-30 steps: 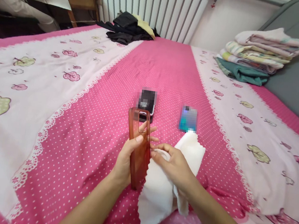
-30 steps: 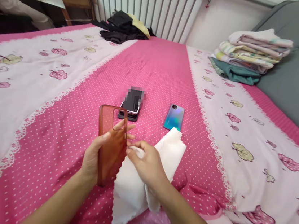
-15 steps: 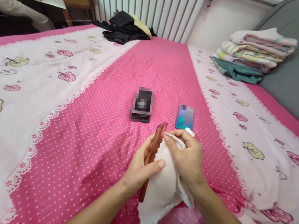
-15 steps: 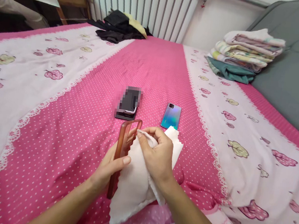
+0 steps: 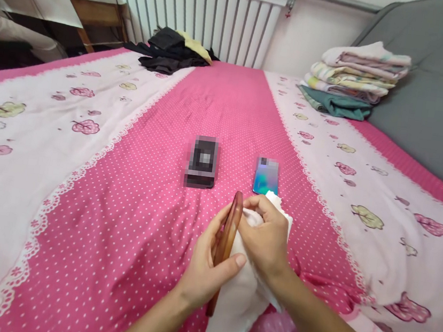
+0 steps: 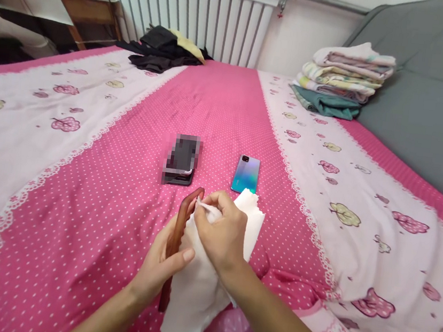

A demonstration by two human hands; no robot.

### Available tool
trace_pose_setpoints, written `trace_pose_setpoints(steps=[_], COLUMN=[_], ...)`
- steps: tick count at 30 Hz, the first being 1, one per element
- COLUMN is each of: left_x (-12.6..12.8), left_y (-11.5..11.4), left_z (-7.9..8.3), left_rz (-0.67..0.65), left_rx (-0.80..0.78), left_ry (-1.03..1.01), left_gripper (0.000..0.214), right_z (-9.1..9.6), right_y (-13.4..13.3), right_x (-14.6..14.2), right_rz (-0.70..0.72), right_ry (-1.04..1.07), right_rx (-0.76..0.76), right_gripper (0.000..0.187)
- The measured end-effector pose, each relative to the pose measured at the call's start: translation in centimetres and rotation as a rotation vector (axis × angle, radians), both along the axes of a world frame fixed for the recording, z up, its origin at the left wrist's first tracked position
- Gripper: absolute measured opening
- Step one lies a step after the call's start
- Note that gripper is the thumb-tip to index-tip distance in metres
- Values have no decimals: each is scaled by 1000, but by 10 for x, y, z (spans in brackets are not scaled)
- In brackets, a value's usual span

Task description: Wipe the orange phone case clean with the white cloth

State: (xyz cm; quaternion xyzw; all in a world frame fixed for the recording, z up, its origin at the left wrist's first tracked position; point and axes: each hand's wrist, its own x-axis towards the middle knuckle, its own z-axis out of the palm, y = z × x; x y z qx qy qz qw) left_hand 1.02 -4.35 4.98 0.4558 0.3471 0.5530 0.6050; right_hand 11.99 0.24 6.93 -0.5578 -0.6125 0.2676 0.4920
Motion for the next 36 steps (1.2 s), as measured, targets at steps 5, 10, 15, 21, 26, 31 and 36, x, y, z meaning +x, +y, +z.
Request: trace_pose_setpoints(steps=[5, 10, 15, 21, 26, 31, 36], left_x=[1, 1, 2, 4, 5, 5, 1], left_y=[-2, -3, -4, -5, -5, -4, -1], left_z=[-2, -5, -4, -17, -21, -16, -11], left_rz=[-12, 23, 23, 77, 122, 123, 144], left_rx=[-97, -182, -112, 37, 129, 97, 142], left_ry=[-178, -246, -169, 3, 99, 62, -6], left_gripper=[62, 63, 69, 70, 66, 66, 61], right_z=[7, 5, -1, -2, -4, -10, -8], right_y=[-2, 0, 5, 5, 9, 5, -4], right_x=[2, 3, 2, -1, -1, -5, -12], right_rz=[48, 80, 105, 52, 82, 92, 134], right_ry=[-111, 56, 211, 181, 204, 215, 222], right_rx=[107, 45, -70, -79, -194, -247, -333], right_gripper=[3, 2, 11, 14, 16, 18, 16])
